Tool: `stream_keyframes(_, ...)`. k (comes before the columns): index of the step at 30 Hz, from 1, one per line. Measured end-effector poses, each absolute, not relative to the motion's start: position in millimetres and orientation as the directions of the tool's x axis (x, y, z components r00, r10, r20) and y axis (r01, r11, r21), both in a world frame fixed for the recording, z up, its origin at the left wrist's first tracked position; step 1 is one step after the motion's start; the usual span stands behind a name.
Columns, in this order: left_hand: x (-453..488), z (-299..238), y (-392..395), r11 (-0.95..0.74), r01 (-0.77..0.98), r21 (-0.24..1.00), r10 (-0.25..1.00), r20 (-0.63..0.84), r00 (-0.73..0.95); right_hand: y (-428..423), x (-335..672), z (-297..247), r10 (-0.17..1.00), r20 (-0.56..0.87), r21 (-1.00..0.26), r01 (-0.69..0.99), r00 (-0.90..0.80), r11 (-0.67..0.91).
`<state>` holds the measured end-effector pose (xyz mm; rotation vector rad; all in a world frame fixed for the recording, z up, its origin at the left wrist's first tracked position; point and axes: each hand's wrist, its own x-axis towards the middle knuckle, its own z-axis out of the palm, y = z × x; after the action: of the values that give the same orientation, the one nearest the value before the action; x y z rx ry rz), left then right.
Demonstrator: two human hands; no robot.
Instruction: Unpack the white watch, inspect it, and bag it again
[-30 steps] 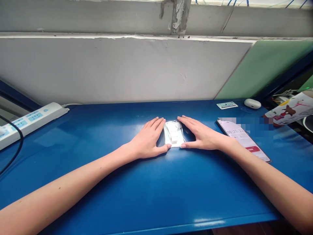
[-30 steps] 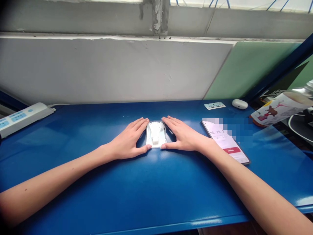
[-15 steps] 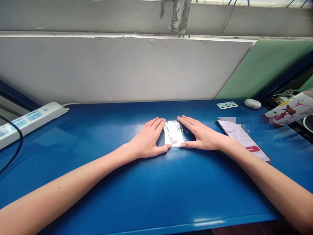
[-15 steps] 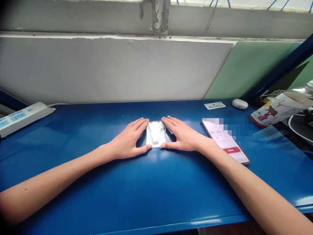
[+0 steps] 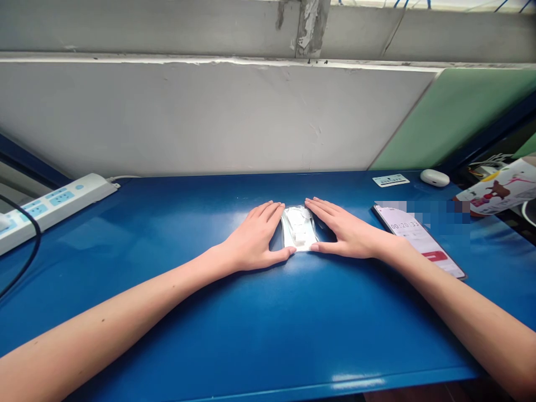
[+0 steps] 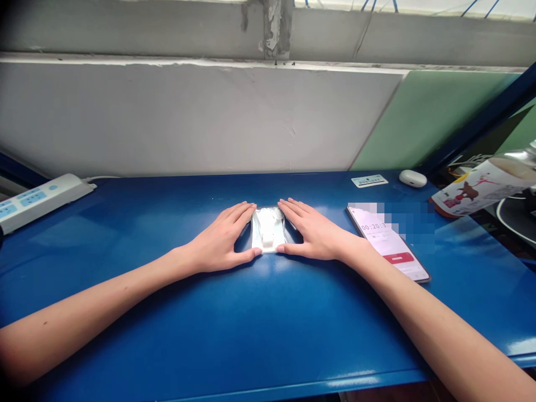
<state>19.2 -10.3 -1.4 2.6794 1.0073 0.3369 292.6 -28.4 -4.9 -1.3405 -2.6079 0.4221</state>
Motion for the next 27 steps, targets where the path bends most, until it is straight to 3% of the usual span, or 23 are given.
stream_keyframes(16,18,-3,-11,-0.744,0.620,0.250,0.657,0.104,0.746,-31,290,-3,0.837,0.096,-0.310,0.782,-0.539,0.540)
stream_keyframes(22,18,-6,-10,-0.703,0.652,0.284,0.704,0.150,0.694,-28,288,3,0.873,0.207,-0.273,0.831,-0.442,0.485)
stream_keyframes(27,18,-5,-10,-0.682,0.668,0.297,0.726,0.162,0.669,-30,284,6,0.884,0.195,-0.278,0.840,-0.425,0.465)
